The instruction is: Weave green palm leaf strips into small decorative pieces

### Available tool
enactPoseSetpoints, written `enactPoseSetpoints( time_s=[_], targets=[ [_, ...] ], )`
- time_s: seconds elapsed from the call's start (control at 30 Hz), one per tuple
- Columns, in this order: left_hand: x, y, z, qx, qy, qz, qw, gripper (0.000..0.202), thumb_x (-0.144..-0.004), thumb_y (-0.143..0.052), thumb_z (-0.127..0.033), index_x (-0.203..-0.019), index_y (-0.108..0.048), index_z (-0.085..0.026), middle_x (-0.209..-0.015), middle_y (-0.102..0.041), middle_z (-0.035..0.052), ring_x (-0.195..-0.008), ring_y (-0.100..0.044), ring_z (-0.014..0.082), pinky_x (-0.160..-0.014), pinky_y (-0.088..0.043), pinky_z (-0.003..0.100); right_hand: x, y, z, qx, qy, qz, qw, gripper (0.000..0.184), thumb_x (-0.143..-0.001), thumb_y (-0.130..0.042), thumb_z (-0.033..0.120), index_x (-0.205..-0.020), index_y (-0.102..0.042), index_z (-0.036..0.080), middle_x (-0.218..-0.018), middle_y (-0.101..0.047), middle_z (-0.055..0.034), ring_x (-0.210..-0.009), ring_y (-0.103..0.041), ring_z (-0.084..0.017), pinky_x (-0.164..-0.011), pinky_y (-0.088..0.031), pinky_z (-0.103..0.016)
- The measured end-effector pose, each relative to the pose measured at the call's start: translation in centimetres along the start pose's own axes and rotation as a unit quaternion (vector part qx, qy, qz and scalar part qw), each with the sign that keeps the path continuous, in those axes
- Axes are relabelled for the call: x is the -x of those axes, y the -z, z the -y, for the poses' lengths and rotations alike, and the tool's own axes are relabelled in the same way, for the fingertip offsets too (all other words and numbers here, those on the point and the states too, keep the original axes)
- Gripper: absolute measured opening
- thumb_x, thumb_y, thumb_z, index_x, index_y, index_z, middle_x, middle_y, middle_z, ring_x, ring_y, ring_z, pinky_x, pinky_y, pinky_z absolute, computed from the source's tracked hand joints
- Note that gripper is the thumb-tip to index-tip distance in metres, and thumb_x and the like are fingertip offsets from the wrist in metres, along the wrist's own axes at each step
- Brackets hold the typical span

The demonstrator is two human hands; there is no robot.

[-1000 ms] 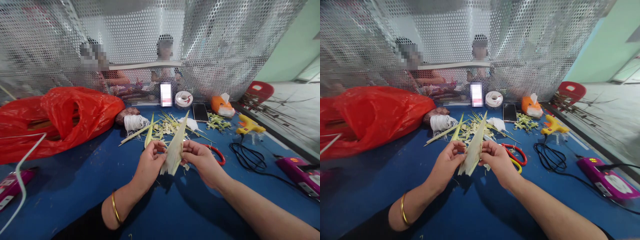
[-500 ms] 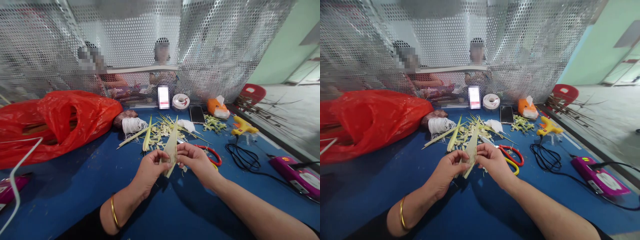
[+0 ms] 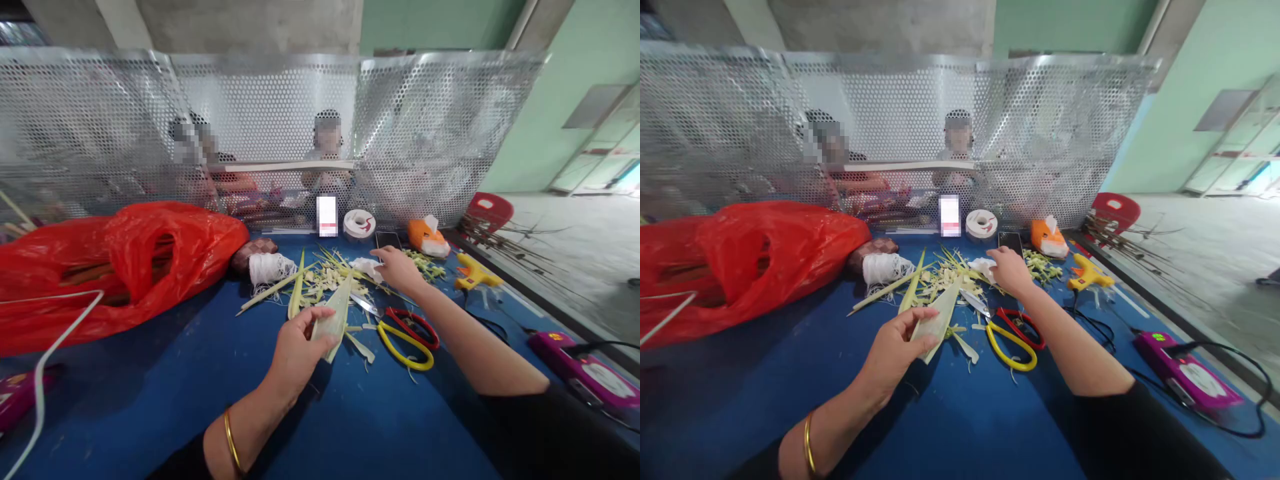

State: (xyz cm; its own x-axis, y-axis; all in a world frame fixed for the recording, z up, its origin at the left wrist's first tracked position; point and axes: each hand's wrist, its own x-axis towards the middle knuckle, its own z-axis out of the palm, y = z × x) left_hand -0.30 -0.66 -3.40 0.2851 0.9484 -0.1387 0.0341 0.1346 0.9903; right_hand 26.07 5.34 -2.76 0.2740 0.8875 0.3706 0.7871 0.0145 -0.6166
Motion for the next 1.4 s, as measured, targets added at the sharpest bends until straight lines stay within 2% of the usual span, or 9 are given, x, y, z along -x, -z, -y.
enactPoseSetpoints(
  time_s=[0.17, 0.3, 0.37, 0.53, 0.67, 0.7, 0.8, 1.1, 1.4],
  targets=[
    [-0.5, 0.2, 0.1, 0.021, -0.002, -0.01, 1.0, 0.039, -0.056, -0.074, -0.016, -0.096, -0.072, -0.015, -0.086, -0.072, 0.0023, -0.078, -0.063, 0.0166, -0.072, -0.046, 0.024, -0.1, -1.9, -1.6, -0.036, -0.023, -0.041, 0.998, 0.007, -0.066, -0.064, 0.014, -0.068, -0.068, 0.019, -0.085, -0.07, -0.0094, -0.089, -0.06, -0.025, -0.086, -0.041, -0.035],
    [-0.6, 0.3, 0.1, 0.041, -0.014, -0.039, 0.998, 0.04, -0.056, -0.075, -0.017, -0.095, -0.072, -0.016, -0.087, -0.073, 0.0026, -0.077, -0.064, 0.0166, -0.07, -0.047, 0.023, 0.1, -0.4, -0.8, -0.113, -0.076, -0.154, 0.979, 0.03, -0.085, -0.043, 0.033, -0.099, -0.063, 0.016, -0.096, -0.067, -0.013, -0.094, -0.055, -0.028, -0.083, -0.04, -0.041],
    [-0.7, 0.4, 0.2, 0.043, -0.043, -0.067, 0.996, 0.038, -0.057, -0.075, -0.017, -0.094, -0.072, -0.017, -0.089, -0.073, 0.0031, -0.078, -0.065, 0.0174, -0.07, -0.049, 0.024, 0.4, 0.7, 0.8, -0.177, -0.085, -0.157, 0.968, 0.037, -0.086, -0.039, 0.04, -0.104, -0.06, 0.015, -0.093, -0.066, -0.0115, -0.092, -0.055, -0.027, -0.078, -0.042, -0.039],
    [-0.8, 0.8, 0.7, -0.019, -0.147, -0.121, 0.982, 0.033, -0.065, -0.072, -0.022, -0.098, -0.071, -0.018, -0.093, -0.074, 0.0045, -0.081, -0.066, 0.0195, -0.072, -0.05, 0.026, 4.0, -0.1, 7.1, -0.349, -0.09, 0.083, 0.929, 0.036, -0.061, -0.072, 0.05, -0.071, -0.065, 0.016, -0.059, -0.062, -0.0027, -0.052, -0.054, -0.017, -0.05, -0.042, -0.029],
    [-0.3, 0.9, 0.8, -0.112, -0.222, -0.093, 0.964, 0.023, -0.072, -0.066, -0.02, -0.094, -0.072, -0.017, -0.086, -0.073, 0.0041, -0.077, -0.066, 0.0202, -0.07, -0.05, 0.027, 8.2, -3.2, 10.8, -0.444, -0.103, 0.209, 0.865, 0.036, -0.068, -0.073, 0.045, -0.087, -0.072, 0.015, -0.071, -0.07, -0.0053, -0.064, -0.064, -0.019, -0.059, -0.048, -0.029],
    [-0.1, 0.9, 0.7, -0.131, -0.246, -0.074, 0.957, 0.022, -0.074, -0.064, -0.02, -0.095, -0.072, -0.017, -0.086, -0.073, 0.0043, -0.077, -0.066, 0.0204, -0.071, -0.05, 0.027, 8.9, -3.8, 11.2, -0.494, -0.131, 0.23, 0.829, 0.034, -0.065, -0.078, 0.04, -0.087, -0.072, 0.015, -0.074, -0.072, -0.005, -0.067, -0.065, -0.018, -0.063, -0.049, -0.029],
    [0.2, 1.0, 0.3, -0.17, -0.292, -0.04, 0.94, 0.022, -0.08, -0.057, -0.017, -0.097, -0.071, -0.017, -0.086, -0.072, 0.0035, -0.078, -0.066, 0.0192, -0.071, -0.049, 0.026, 9.7, -4.7, 11.6, -0.555, -0.18, 0.21, 0.784, 0.031, -0.058, -0.085, 0.036, -0.079, -0.073, 0.015, -0.074, -0.073, -0.0032, -0.068, -0.062, -0.015, -0.069, -0.046, -0.027],
    [-0.1, 0.8, 0.4, -0.209, -0.244, -0.081, 0.943, 0.007, -0.075, -0.064, -0.019, -0.081, -0.068, -0.017, -0.069, -0.067, -0.0013, -0.061, -0.058, 0.014, -0.059, -0.045, 0.023, 9.2, -4.6, 11.4, -0.601, -0.217, 0.167, 0.751, 0.037, -0.057, -0.085, 0.045, -0.074, -0.074, 0.014, -0.065, -0.071, -0.0027, -0.061, -0.06, -0.014, -0.063, -0.044, -0.025],
    [0.2, 0.5, 0.3, -0.257, -0.233, -0.072, 0.935, 0.021, -0.069, -0.064, -0.007, -0.083, -0.071, -0.021, -0.074, -0.071, -0.0023, -0.065, -0.062, 0.0142, -0.065, -0.047, 0.024, 7.6, -4.1, 10.4, -0.629, -0.225, 0.079, 0.74, 0.037, -0.054, -0.086, 0.038, -0.079, -0.072, 0.014, -0.07, -0.074, -0.0054, -0.059, -0.064, -0.017, -0.055, -0.046, -0.026]
  ],
)
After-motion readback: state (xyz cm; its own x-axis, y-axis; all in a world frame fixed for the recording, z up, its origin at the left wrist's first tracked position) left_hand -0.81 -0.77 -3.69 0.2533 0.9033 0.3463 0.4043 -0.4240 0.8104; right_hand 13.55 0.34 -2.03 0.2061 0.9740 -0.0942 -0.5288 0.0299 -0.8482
